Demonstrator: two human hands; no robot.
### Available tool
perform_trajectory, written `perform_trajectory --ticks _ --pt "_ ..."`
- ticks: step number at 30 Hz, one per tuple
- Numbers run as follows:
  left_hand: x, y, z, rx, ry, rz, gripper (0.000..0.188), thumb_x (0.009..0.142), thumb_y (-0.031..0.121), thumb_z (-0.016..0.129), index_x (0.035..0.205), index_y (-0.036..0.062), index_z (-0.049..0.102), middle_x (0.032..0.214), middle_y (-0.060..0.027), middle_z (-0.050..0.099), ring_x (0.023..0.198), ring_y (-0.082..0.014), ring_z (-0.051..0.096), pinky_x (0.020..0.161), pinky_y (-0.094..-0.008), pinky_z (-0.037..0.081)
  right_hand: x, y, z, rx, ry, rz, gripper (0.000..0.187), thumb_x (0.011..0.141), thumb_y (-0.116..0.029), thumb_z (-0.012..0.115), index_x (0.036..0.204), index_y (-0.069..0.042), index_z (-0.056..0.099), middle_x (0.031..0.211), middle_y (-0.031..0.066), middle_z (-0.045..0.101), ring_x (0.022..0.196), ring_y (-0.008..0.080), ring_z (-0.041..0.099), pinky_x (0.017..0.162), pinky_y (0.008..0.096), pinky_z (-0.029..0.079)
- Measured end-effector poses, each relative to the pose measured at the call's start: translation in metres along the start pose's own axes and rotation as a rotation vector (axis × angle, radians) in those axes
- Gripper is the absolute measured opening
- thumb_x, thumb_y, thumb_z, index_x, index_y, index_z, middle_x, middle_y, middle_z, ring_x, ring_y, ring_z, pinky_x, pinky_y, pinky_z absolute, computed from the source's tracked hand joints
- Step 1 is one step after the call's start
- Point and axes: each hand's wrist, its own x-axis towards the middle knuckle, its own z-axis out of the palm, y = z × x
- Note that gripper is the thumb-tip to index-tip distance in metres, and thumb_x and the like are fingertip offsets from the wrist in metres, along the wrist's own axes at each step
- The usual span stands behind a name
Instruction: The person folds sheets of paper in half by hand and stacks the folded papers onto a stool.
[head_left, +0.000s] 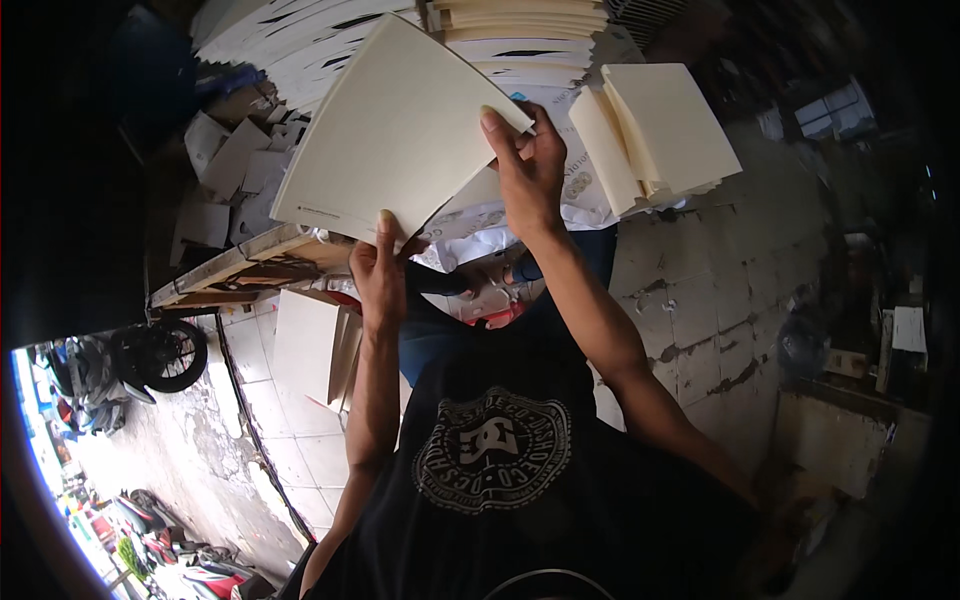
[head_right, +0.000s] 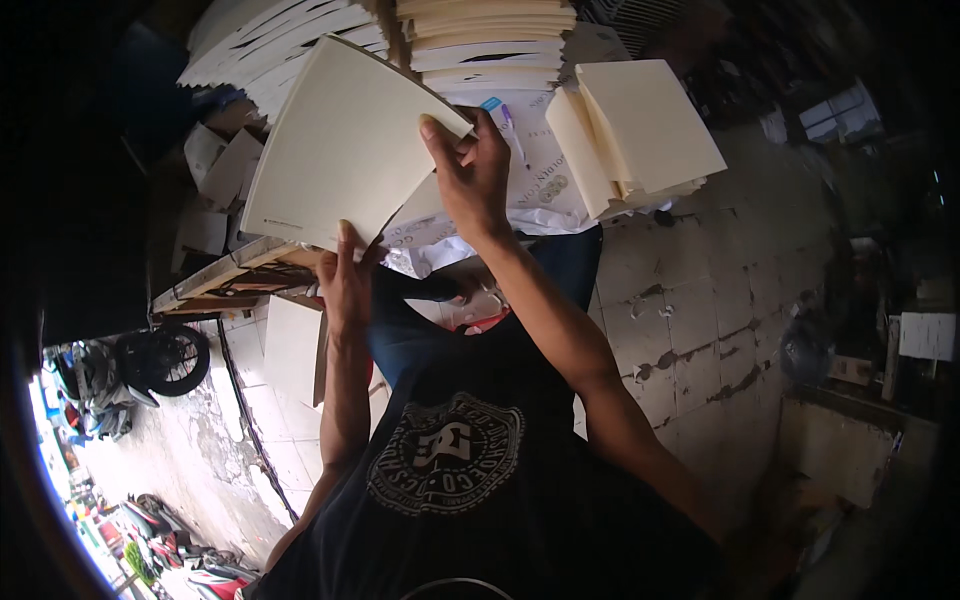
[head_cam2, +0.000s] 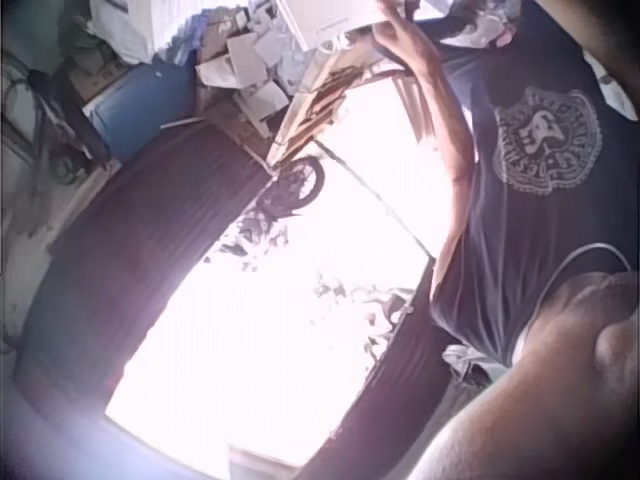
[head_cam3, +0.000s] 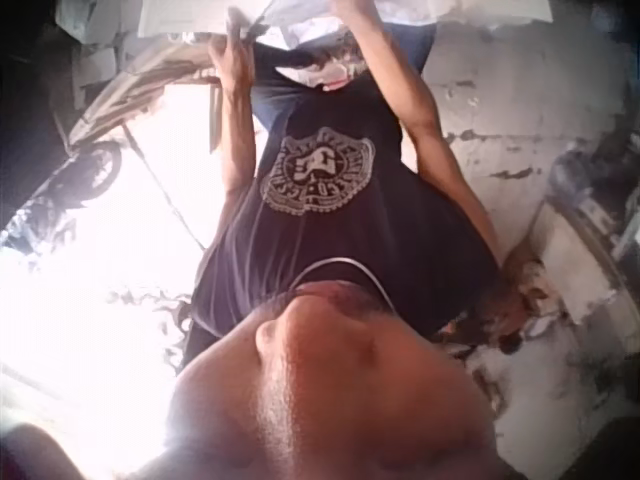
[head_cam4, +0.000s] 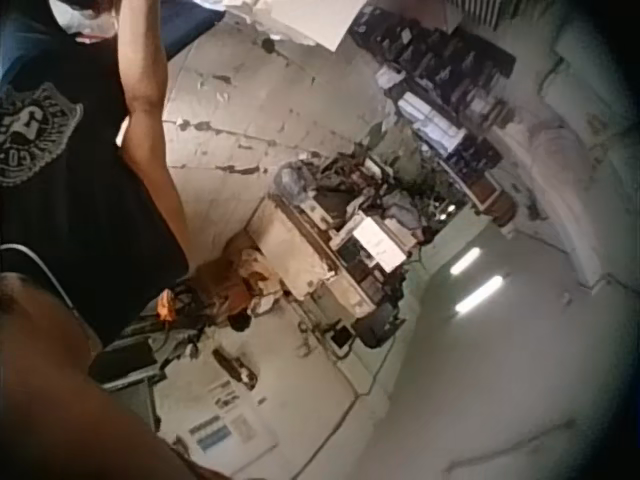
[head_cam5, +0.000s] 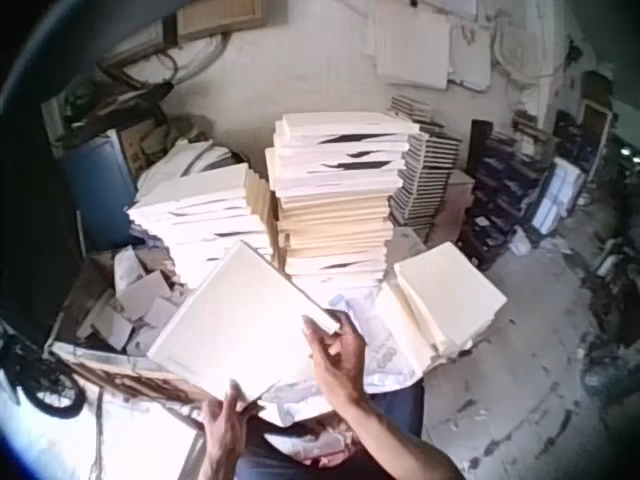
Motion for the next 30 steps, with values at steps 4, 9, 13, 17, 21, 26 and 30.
perform_trajectory --ticks 4,9,13,17,21,26,30 --pt "0.02 -0.012 -0.021 0.231 0.004 -0.072 0.034 0.099 0.034 0.063 0.103 0.0004 0.066 0.086 -0.0042 0.068 0.07 -0.0105 0.064 0.06 -0.0264 0.054 -0.009 0.025 -0.078 -0.572 0.027 -0.084 0.056 0.089 -0.02 0.075 0.133 -0.001 0.048 0.111 0.0176 0.068 0.105 0.0269 0.067 0.088 0.0359 0.053" --pt "0.029 -0.041 -0.067 0.345 -0.008 -0.183 0.034 0.097 0.033 0.066 0.103 -0.0005 0.069 0.084 -0.0026 0.068 0.069 -0.0077 0.062 0.058 -0.0225 0.048 0.017 -0.052 -0.191 -1.177 0.423 -0.634 0.055 0.086 -0.026 0.076 0.13 -0.001 0.054 0.123 0.0194 0.06 0.116 0.0346 0.059 0.098 0.0448 0.046" --pt "0.034 -0.046 -0.074 0.289 0.0 -0.194 0.033 0.097 0.033 0.066 0.103 0.0008 0.069 0.084 -0.0032 0.069 0.067 -0.0086 0.063 0.058 -0.0221 0.047 0.049 -0.068 -0.29 -1.705 0.886 -0.26 0.053 0.084 -0.033 0.078 0.125 -0.004 0.061 0.121 0.0183 0.063 0.113 0.0365 0.06 0.098 0.0461 0.045" --pt "0.024 -0.023 -0.071 0.58 0.157 -0.254 0.043 0.093 0.04 0.07 0.106 -0.001 0.067 0.082 -0.006 0.069 0.063 -0.0103 0.064 0.058 -0.0225 0.049 0.057 -0.064 -0.361 -1.36 0.753 -0.401 0.027 0.086 -0.028 0.076 0.101 -0.006 0.072 0.105 0.0123 0.073 0.101 0.0329 0.067 0.09 0.0426 0.05" --pt "-0.009 0.018 -0.064 0.759 0.358 0.293 0.042 0.096 0.028 0.068 0.121 -0.0042 0.058 0.097 -0.0087 0.066 0.084 -0.0125 0.061 0.071 -0.024 0.048 0.049 -0.096 -0.293 -0.9 0.59 -0.543 0.013 0.094 -0.013 0.068 0.099 -0.002 0.066 0.097 0.0091 0.073 0.09 0.0153 0.065 0.081 0.0273 0.05" --pt "-0.063 0.11 0.04 0.779 0.024 0.803 0.034 0.092 0.017 0.066 0.115 -0.0068 0.059 0.106 -0.0143 0.066 0.096 -0.0249 0.062 0.086 -0.0365 0.049 -0.025 -0.135 -0.158 -0.626 0.09 -0.522 0.017 0.097 -0.011 0.064 0.103 0.003 0.06 0.097 0.014 0.069 0.085 0.016 0.065 0.073 0.0282 0.05" --pt "-0.079 0.108 0.093 0.897 -0.419 1.042 0.043 0.086 0.035 0.074 0.116 0.0061 0.066 0.12 -0.0124 0.066 0.121 -0.0365 0.058 0.11 -0.0488 0.031 -0.065 -0.097 -0.08 -0.28 -0.377 -0.398 0.011 0.087 0.011 0.065 0.097 0.007 0.063 0.086 0.0191 0.07 0.081 0.0206 0.07 0.07 0.0286 0.054"
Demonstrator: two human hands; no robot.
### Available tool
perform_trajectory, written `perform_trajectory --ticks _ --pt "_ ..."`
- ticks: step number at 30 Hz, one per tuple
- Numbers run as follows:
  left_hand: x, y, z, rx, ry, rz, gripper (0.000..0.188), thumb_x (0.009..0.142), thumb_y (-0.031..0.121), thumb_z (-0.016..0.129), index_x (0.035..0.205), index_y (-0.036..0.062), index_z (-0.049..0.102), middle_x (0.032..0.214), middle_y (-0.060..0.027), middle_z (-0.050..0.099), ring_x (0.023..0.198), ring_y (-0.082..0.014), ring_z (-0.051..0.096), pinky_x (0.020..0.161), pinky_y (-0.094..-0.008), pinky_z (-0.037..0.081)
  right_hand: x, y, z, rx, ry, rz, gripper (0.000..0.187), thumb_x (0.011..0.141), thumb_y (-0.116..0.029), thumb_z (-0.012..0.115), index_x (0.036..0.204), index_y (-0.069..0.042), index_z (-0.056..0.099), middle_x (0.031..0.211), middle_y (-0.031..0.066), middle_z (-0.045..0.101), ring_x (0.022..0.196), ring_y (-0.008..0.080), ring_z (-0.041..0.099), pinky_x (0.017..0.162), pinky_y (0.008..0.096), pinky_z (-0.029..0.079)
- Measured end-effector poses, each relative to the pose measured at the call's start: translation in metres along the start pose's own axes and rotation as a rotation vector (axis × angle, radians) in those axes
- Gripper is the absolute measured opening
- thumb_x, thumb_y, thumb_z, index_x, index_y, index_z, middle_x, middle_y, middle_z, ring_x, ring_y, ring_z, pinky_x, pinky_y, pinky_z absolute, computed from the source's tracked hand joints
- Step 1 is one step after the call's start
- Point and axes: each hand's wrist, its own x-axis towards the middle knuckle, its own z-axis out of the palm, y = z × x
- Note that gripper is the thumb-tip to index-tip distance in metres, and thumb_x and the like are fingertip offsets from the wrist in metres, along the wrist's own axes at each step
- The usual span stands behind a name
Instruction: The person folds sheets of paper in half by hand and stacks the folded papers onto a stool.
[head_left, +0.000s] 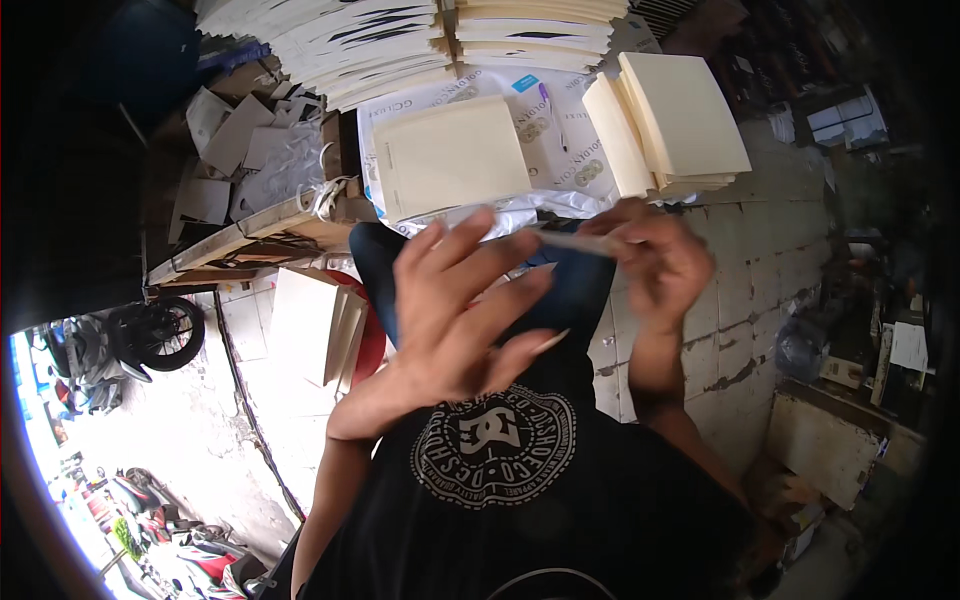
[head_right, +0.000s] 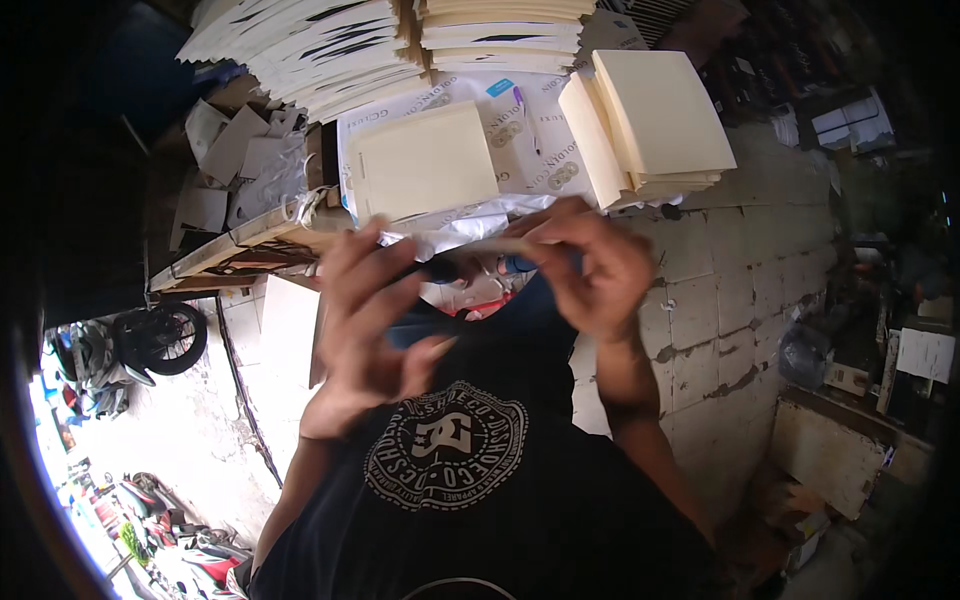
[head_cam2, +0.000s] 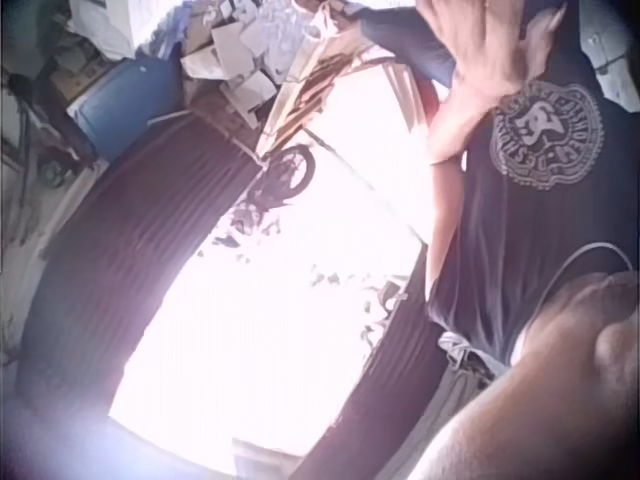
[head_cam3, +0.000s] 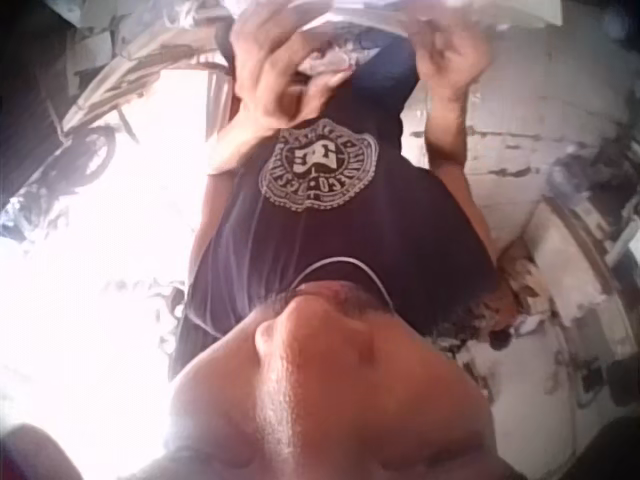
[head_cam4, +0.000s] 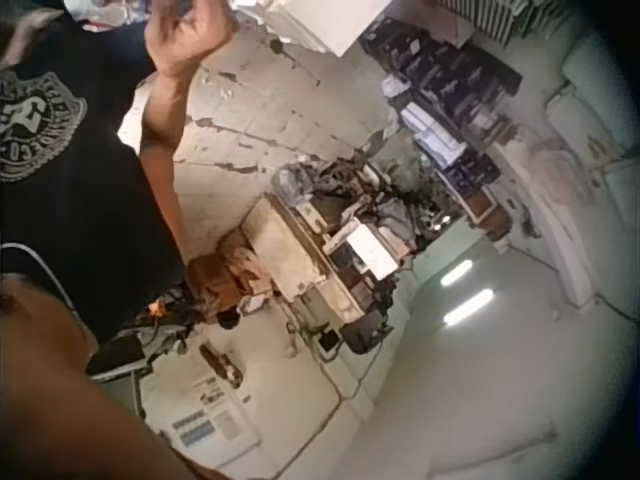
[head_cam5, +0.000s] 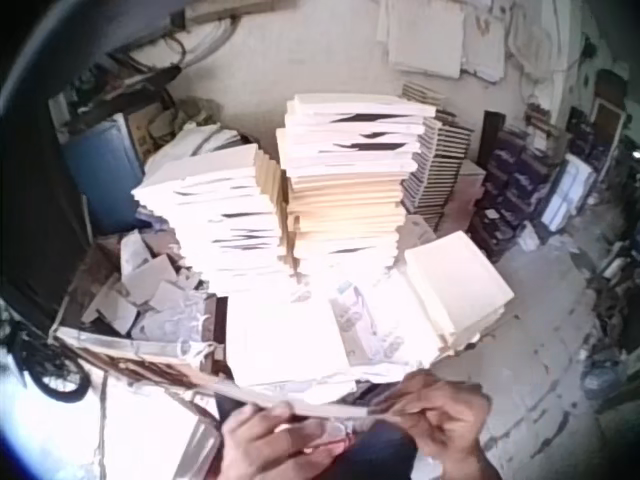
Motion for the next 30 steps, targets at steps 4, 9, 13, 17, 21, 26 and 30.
perform_trajectory --ticks 4,9,13,17,21,26,30 --pt "-0.039 -0.043 0.045 0.101 -0.086 -0.135 0.04 0.078 0.015 0.077 0.117 0.0119 0.068 0.096 -0.0031 0.067 0.078 -0.017 0.061 0.071 -0.0339 0.036 -0.045 0.008 0.038 -0.024 0.17 0.456 0.011 0.093 0.001 0.066 0.103 0.008 0.066 0.089 0.0046 0.068 0.078 0.0041 0.058 0.068 0.0195 0.047" --pt "-0.086 -0.06 0.059 0.105 -0.057 -0.266 0.037 0.077 0.008 0.077 0.113 0.0118 0.07 0.091 -0.0014 0.068 0.073 -0.0158 0.061 0.067 -0.032 0.037 -0.099 0.039 0.062 0.074 0.154 0.688 0.02 0.098 -0.006 0.063 0.113 0.006 0.064 0.089 0.0012 0.066 0.079 0.0013 0.055 0.067 0.018 0.045" --pt "-0.099 -0.056 0.074 0.107 0.054 -0.309 0.037 0.076 0.007 0.078 0.112 0.0101 0.071 0.093 -0.0019 0.07 0.077 -0.0169 0.064 0.071 -0.0326 0.04 -0.101 0.051 0.075 -0.014 0.131 0.691 0.015 0.097 -0.006 0.063 0.108 0.003 0.064 0.085 -0.0006 0.066 0.075 -0.0003 0.055 0.064 0.0172 0.044" --pt "-0.1 -0.056 0.069 0.081 -0.01 -0.31 0.037 0.076 0.012 0.08 0.112 0.0095 0.071 0.094 -0.0017 0.07 0.076 -0.016 0.063 0.071 -0.0324 0.039 -0.099 0.06 0.069 0.052 0.039 0.699 0.004 0.094 -0.001 0.063 0.096 0.0 0.06 0.085 0.0009 0.066 0.076 0.0019 0.058 0.065 0.0189 0.046" --pt "-0.086 -0.065 0.061 0.109 0.006 -0.286 0.033 0.072 0.019 0.083 0.103 0.013 0.074 0.094 0.0003 0.068 0.08 -0.0146 0.063 0.072 -0.0324 0.038 -0.092 0.06 0.065 0.148 0.043 0.633 0.006 0.092 0.0 0.064 0.098 0.001 0.064 0.088 0.0023 0.067 0.076 0.0047 0.059 0.065 0.0211 0.045" --pt "-0.08 -0.117 0.008 0.222 0.034 -0.018 0.022 0.066 0.003 0.082 0.085 0.0117 0.074 0.092 -0.0057 0.066 0.088 -0.0199 0.062 0.075 -0.036 0.042 -0.065 0.047 0.007 -0.422 0.013 0.351 0.012 0.09 -0.002 0.07 0.1 0.002 0.075 0.077 0.0082 0.072 0.058 0.0107 0.058 0.056 0.0251 0.045" --pt "-0.083 -0.236 -0.071 0.654 0.246 -0.247 0.008 0.081 0.01 0.077 0.088 0.0097 0.073 0.09 -0.0043 0.07 0.082 -0.0243 0.065 0.073 -0.0368 0.047 -0.05 -0.008 -0.08 -0.24 0.084 0.332 0.026 0.09 -0.009 0.068 0.111 0.006 0.065 0.105 0.0155 0.069 0.094 0.0197 0.067 0.082 0.0309 0.052"
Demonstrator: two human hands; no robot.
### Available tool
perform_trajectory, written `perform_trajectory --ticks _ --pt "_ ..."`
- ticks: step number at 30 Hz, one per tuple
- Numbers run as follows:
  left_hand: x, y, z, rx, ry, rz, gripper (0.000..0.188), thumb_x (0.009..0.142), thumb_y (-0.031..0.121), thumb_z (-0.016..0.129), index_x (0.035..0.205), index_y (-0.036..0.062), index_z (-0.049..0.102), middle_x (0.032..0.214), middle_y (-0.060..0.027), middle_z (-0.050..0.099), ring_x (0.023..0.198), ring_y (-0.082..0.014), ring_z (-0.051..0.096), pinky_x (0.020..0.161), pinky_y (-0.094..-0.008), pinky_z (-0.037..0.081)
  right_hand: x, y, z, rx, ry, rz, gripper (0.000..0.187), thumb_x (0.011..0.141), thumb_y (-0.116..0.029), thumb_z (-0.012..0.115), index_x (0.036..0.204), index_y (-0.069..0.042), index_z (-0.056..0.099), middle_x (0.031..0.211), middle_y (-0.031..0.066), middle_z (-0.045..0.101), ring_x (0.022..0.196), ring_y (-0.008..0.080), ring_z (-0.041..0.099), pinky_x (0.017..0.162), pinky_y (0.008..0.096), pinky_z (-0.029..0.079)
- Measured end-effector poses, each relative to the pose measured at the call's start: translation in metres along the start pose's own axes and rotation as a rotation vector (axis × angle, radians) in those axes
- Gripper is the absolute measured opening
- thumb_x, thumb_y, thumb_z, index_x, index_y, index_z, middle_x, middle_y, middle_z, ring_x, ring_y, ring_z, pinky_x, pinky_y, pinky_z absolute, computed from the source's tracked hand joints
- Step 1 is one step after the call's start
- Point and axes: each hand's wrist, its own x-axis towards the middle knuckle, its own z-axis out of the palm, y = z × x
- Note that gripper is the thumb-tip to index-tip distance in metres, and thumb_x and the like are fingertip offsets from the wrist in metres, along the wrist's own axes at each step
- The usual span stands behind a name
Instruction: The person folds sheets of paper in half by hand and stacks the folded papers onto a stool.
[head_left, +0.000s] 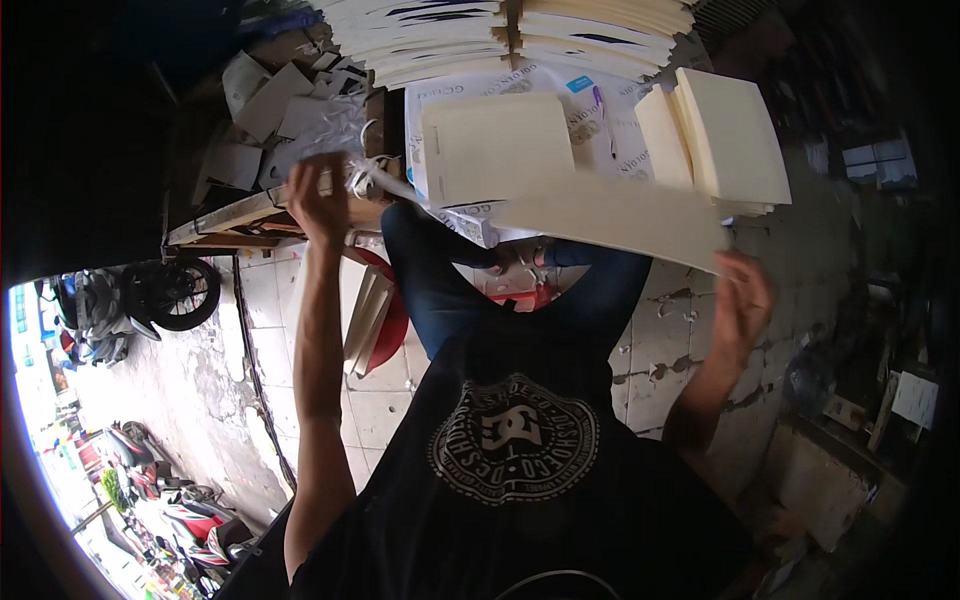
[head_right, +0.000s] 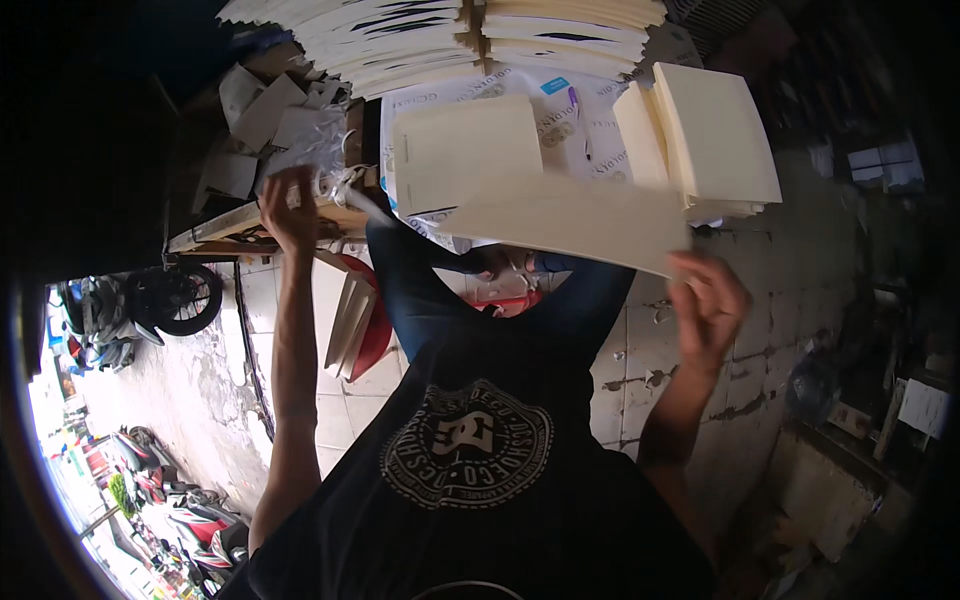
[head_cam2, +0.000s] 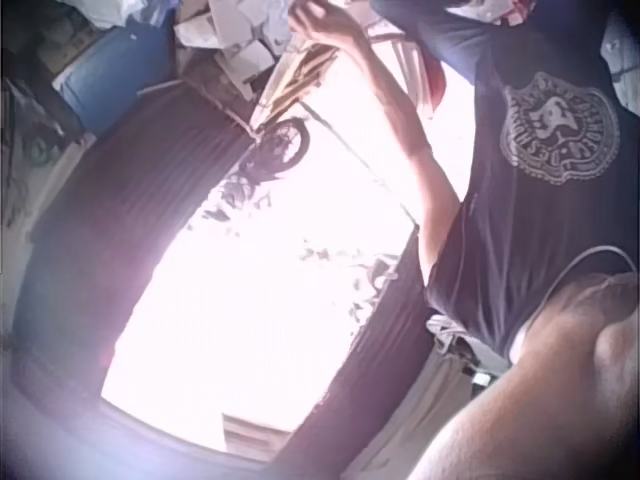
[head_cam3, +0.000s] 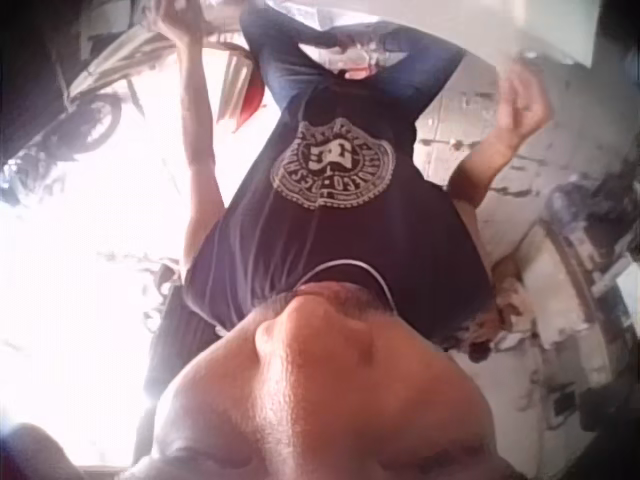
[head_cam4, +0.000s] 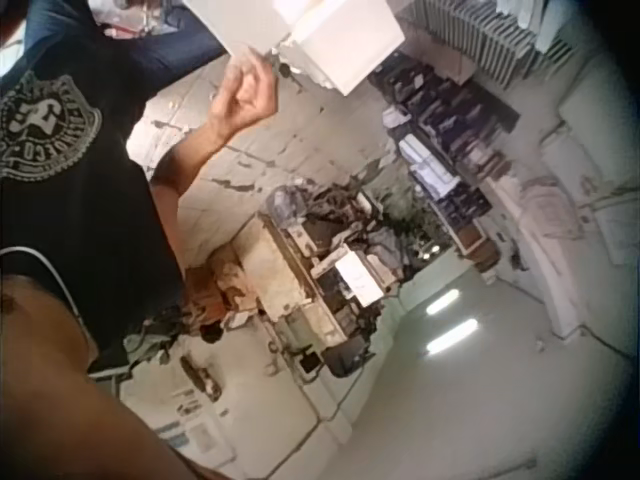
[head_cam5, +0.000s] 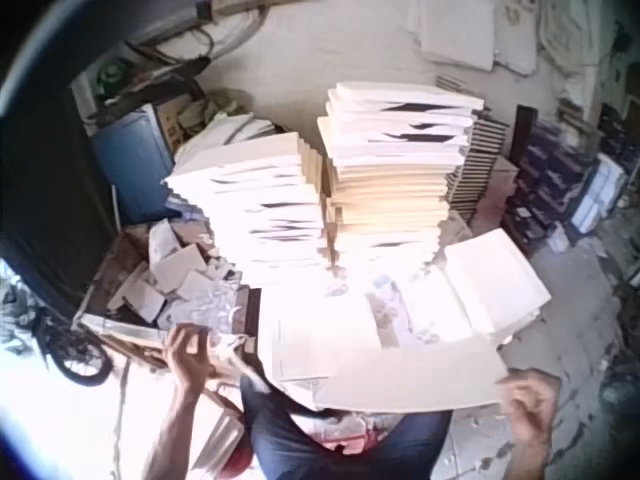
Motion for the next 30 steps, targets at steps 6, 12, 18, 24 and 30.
perform_trajectory --ticks 6,12,18,24,30 --pt "-0.024 -0.139 0.001 0.455 0.003 -0.501 0.079 0.092 0.049 0.065 0.142 -0.0051 0.037 0.131 -0.0345 0.049 0.123 -0.0485 0.048 0.099 -0.0526 0.041 0.022 0.01 0.0 0.252 0.191 -0.346 0.044 0.092 -0.015 0.068 0.124 0.012 0.054 0.121 0.0263 0.062 0.12 0.0298 0.058 0.108 0.0422 0.039" --pt "-0.02 0.075 -0.002 -1.29 -0.461 -0.771 0.081 0.1 0.067 0.025 0.145 0.0026 0.044 0.136 -0.0115 0.058 0.127 -0.0237 0.053 0.109 -0.0442 0.034 0.066 0.044 0.101 0.312 0.121 0.004 0.018 0.094 0.0 0.065 0.11 0.008 0.062 0.104 0.0096 0.069 0.093 0.0128 0.065 0.086 0.0261 0.052" --pt "-0.039 0.1 0.019 -0.681 -0.299 -0.759 0.036 0.098 0.03 0.066 0.101 -0.0055 0.072 0.082 -0.0054 0.07 0.076 -0.0084 0.059 0.069 -0.0234 0.047 0.093 0.119 0.136 -0.141 -0.216 0.153 0.028 0.093 -0.023 0.07 0.079 0.0 0.06 0.07 0.0062 0.058 0.059 0.0101 0.051 0.058 0.0267 0.042" --pt "-0.064 0.085 0.033 -0.372 -0.349 -0.733 0.041 0.091 0.037 0.072 0.088 -0.0037 0.075 0.073 -0.0131 0.073 0.067 -0.0158 0.065 0.068 -0.0344 0.05 0.097 0.177 0.124 -0.32 -0.343 -0.085 0.034 0.091 -0.033 0.071 0.079 -0.002 0.063 0.08 0.0127 0.059 0.078 0.0276 0.058 0.078 0.0389 0.046" --pt "-0.062 0.093 0.036 -0.243 -0.404 -0.72 0.04 0.089 0.037 0.072 0.087 -0.0033 0.075 0.074 -0.0152 0.073 0.069 -0.0198 0.069 0.07 -0.0356 0.051 0.089 0.203 0.128 -0.367 -0.355 -0.083 0.035 0.09 -0.034 0.071 0.078 -0.002 0.062 0.083 0.0103 0.057 0.088 0.0283 0.056 0.085 0.04 0.044"
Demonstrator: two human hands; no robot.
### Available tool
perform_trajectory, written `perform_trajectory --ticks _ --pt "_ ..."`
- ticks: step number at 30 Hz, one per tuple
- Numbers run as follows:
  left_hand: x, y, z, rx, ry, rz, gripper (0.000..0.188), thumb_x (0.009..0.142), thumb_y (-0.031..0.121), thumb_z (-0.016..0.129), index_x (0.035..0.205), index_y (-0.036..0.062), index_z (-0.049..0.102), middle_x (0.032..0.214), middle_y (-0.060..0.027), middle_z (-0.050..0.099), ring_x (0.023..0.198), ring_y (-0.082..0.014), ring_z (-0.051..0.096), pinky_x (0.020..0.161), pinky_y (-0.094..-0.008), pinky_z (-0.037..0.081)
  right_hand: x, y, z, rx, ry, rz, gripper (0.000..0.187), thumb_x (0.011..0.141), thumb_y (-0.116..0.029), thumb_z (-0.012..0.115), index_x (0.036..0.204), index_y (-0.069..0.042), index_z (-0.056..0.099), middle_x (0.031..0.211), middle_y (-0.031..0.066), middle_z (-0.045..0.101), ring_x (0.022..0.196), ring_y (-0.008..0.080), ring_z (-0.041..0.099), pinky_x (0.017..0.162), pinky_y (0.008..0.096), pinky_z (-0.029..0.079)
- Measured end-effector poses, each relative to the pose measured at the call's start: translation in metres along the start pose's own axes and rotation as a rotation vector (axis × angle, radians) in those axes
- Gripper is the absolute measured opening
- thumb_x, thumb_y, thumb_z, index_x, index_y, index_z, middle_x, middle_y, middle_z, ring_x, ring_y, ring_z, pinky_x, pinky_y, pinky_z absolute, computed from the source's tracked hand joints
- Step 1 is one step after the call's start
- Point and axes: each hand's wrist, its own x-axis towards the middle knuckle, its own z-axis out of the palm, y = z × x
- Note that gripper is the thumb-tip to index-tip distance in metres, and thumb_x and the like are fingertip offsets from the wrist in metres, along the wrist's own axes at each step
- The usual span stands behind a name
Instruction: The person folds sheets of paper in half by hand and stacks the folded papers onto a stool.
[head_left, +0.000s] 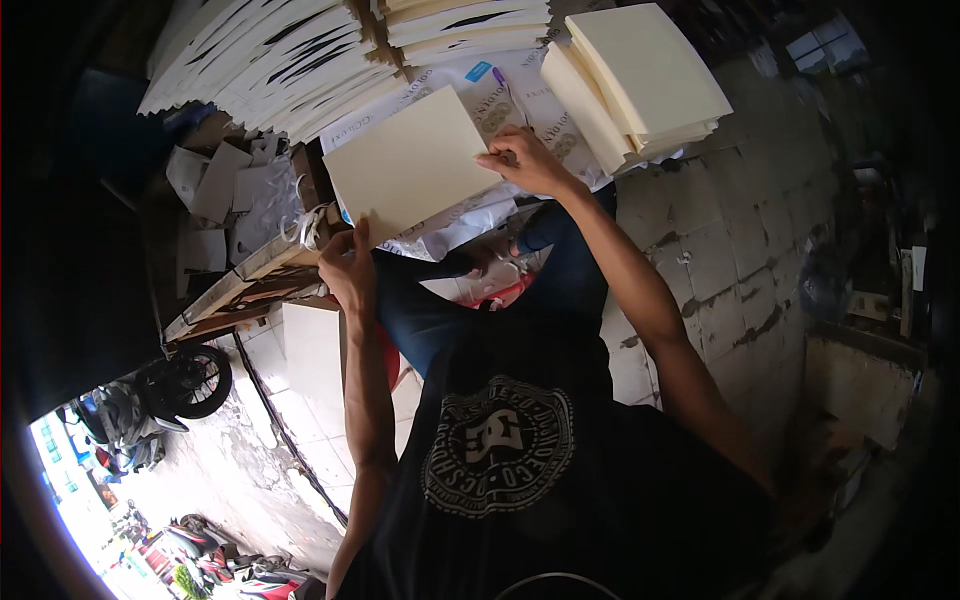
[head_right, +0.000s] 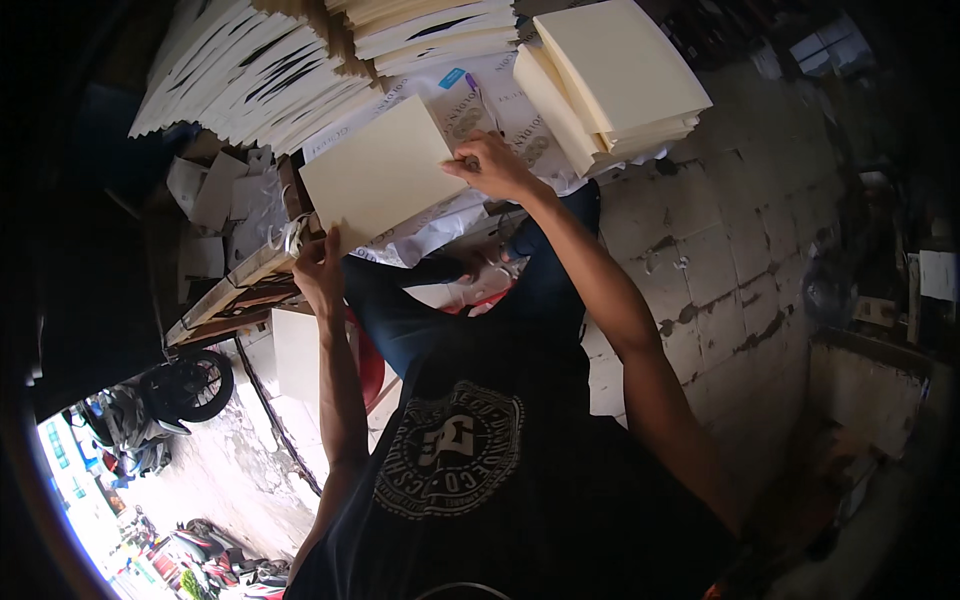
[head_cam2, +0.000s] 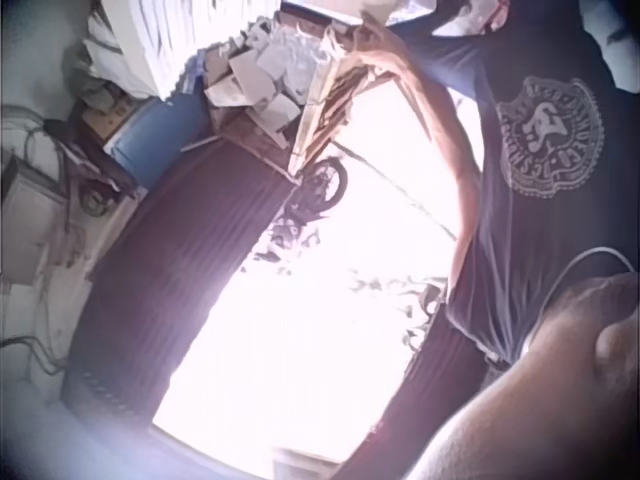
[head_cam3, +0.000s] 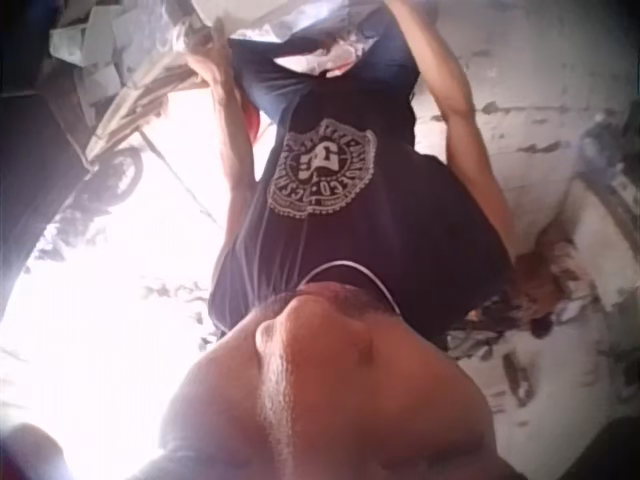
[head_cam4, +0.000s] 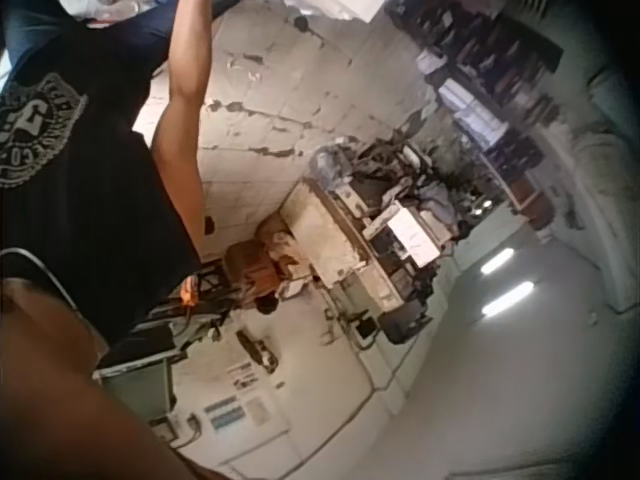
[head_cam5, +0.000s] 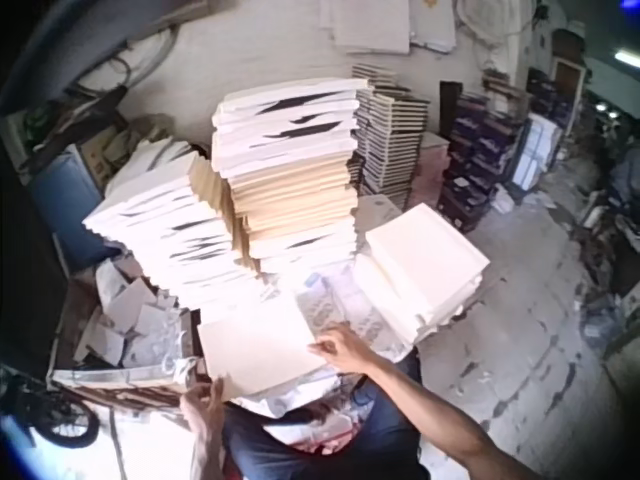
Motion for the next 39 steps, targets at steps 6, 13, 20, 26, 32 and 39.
perform_trajectory --ticks 6,13,20,26,32,39 --pt "0.006 -0.001 0.002 0.047 -0.001 -0.003 0.042 0.088 0.038 0.073 0.086 -0.0037 0.074 0.072 -0.0144 0.072 0.067 -0.021 0.069 0.068 -0.0359 0.051 -0.003 -0.002 0.003 -0.006 0.086 -0.047 0.034 0.09 -0.03 0.073 0.076 -0.002 0.059 0.079 0.0097 0.056 0.084 0.0275 0.056 0.081 0.0388 0.044" --pt "0.011 -0.007 0.006 0.06 -0.002 0.018 0.044 0.088 0.04 0.073 0.084 -0.003 0.074 0.068 -0.0126 0.071 0.063 -0.0182 0.066 0.066 -0.0351 0.05 -0.004 -0.002 0.001 -0.005 -0.014 0.079 0.032 0.09 -0.039 0.071 0.089 -0.006 0.068 0.098 0.0111 0.061 0.102 0.0322 0.057 0.095 0.0446 0.042" --pt "0.012 -0.005 0.008 0.059 0.0 0.002 0.046 0.087 0.042 0.074 0.082 -0.0034 0.074 0.064 -0.0105 0.068 0.06 -0.0163 0.062 0.064 -0.0339 0.049 -0.006 -0.004 0.0 -0.021 -0.014 0.089 0.033 0.09 -0.038 0.071 0.09 -0.006 0.068 0.1 0.0113 0.062 0.102 0.0323 0.058 0.094 0.0451 0.044" --pt "0.013 -0.007 0.007 0.046 -0.004 0.008 0.048 0.087 0.044 0.073 0.083 -0.0038 0.074 0.064 -0.011 0.068 0.06 -0.0158 0.062 0.063 -0.0339 0.048 -0.007 -0.004 0.002 -0.011 0.003 0.066 0.033 0.09 -0.038 0.071 0.086 -0.006 0.066 0.095 0.0114 0.062 0.099 0.0323 0.06 0.093 0.0457 0.044" --pt "0.016 -0.014 0.008 0.066 -0.004 0.005 0.049 0.085 0.045 0.075 0.083 -0.0036 0.074 0.065 -0.0121 0.068 0.062 -0.0196 0.065 0.065 -0.0352 0.05 -0.009 -0.005 0.005 -0.047 0.094 -0.023 0.034 0.09 -0.03 0.073 0.079 -0.001 0.059 0.082 0.0116 0.057 0.085 0.0305 0.057 0.081 0.0403 0.045" --pt "0.016 -0.014 0.005 0.074 -0.008 -0.038 0.049 0.084 0.046 0.074 0.086 -0.0028 0.075 0.068 -0.013 0.069 0.065 -0.0215 0.067 0.068 -0.0365 0.052 -0.008 -0.005 0.002 -0.013 0.021 0.049 0.037 0.088 -0.035 0.074 0.077 -0.003 0.06 0.085 0.0128 0.061 0.089 0.035 0.059 0.085 0.0457 0.045"
